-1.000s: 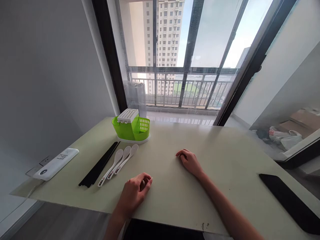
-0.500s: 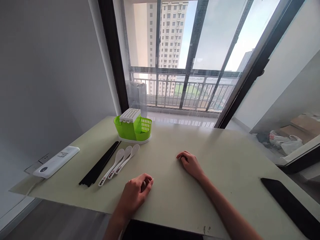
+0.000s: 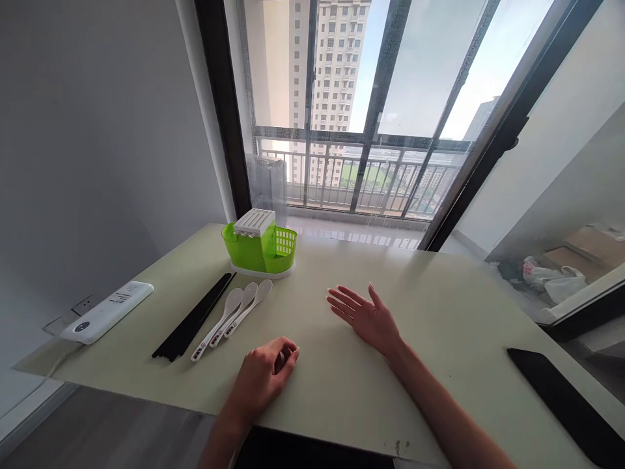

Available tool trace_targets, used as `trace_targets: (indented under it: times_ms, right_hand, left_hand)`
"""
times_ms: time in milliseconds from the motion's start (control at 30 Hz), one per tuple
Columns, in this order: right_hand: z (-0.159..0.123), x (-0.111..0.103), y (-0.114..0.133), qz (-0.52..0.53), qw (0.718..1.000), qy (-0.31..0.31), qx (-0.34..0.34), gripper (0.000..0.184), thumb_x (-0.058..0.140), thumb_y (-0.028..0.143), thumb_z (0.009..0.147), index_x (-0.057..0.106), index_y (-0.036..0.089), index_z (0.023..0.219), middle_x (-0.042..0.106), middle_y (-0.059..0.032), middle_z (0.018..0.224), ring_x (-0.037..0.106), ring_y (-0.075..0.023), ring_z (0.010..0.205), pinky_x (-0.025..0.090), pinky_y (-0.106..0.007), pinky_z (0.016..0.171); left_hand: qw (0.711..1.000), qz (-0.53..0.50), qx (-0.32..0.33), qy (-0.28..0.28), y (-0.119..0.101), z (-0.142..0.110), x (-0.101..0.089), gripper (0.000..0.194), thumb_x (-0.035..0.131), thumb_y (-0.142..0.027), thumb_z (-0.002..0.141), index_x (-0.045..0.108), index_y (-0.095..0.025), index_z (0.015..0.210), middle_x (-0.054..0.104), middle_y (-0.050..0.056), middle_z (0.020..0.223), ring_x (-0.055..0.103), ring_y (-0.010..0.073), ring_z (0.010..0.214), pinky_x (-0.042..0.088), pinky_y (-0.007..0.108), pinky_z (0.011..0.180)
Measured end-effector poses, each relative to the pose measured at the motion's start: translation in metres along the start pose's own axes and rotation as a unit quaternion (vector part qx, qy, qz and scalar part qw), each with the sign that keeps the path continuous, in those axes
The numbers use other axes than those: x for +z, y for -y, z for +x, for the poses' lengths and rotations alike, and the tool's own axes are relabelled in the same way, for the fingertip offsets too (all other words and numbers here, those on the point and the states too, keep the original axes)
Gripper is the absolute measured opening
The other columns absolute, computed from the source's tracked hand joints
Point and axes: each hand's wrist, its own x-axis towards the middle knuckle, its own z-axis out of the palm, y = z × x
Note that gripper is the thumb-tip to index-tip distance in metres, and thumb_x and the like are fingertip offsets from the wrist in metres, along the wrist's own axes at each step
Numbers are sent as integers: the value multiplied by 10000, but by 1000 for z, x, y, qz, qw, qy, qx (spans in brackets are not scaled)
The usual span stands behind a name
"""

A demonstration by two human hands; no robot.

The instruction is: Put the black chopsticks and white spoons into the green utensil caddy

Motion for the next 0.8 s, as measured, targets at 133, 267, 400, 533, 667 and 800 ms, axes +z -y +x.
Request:
trace_targets:
  times_ms: [133, 267, 400, 533, 667, 800]
  right_hand:
    - [0, -2, -1, -2, 1000, 2, 1, 618, 423, 717, 953, 710, 243, 1226, 649, -87, 1419, 510, -301, 1407, 240, -542, 1251]
    - [-2, -1, -1, -5, 1000, -3, 4, 615, 424, 718, 953, 704, 249, 1235, 641, -85, 1429, 509, -302, 1407, 247, -539, 1247]
    - [-3, -1, -1, -14, 1000, -6, 3, 615, 426, 726, 948, 698, 258, 1241, 637, -83, 1434, 511, -309, 1404, 240, -566, 1243]
    - [-2, 0, -2, -8, 1000, -5, 4, 606, 438, 714, 951, 704, 248, 1232, 656, -86, 1411, 528, -306, 1390, 248, -547, 1247]
    - [-3, 0, -2, 1, 1000, -8, 8, 622, 438, 708, 956, 701, 222, 1242, 649, -107, 1416, 534, -306, 1386, 262, -525, 1247]
    - [-3, 0, -2, 5, 1000, 0, 9, 623, 417, 703, 968, 693, 223, 1254, 647, -107, 1419, 533, -301, 1387, 252, -530, 1252]
  left_hand:
    - [1000, 2, 2, -3, 0, 0, 0, 284, 484, -449, 975, 665, -247, 891, 713, -2, 768, 621, 150, 649, 431, 250, 609]
    - [1000, -3, 7, -6, 0, -1, 0, 272, 495, -442, 967, 665, -248, 882, 719, 2, 771, 634, 157, 665, 434, 249, 609]
    - [1000, -7, 11, -7, 1, -2, 1, 272, 491, -435, 968, 670, -245, 891, 722, 1, 776, 633, 154, 665, 434, 253, 614]
    - [1000, -8, 6, -4, 2, -1, 1, 268, 492, -429, 969, 672, -246, 893, 723, 0, 780, 635, 155, 670, 431, 255, 616]
    - [1000, -13, 11, 0, 3, -1, 1, 274, 490, -438, 966, 668, -245, 888, 724, 4, 785, 635, 157, 673, 435, 258, 620]
    - [1000, -6, 11, 2, 3, -1, 0, 289, 469, -440, 977, 667, -244, 897, 718, 5, 785, 631, 159, 672, 438, 259, 627]
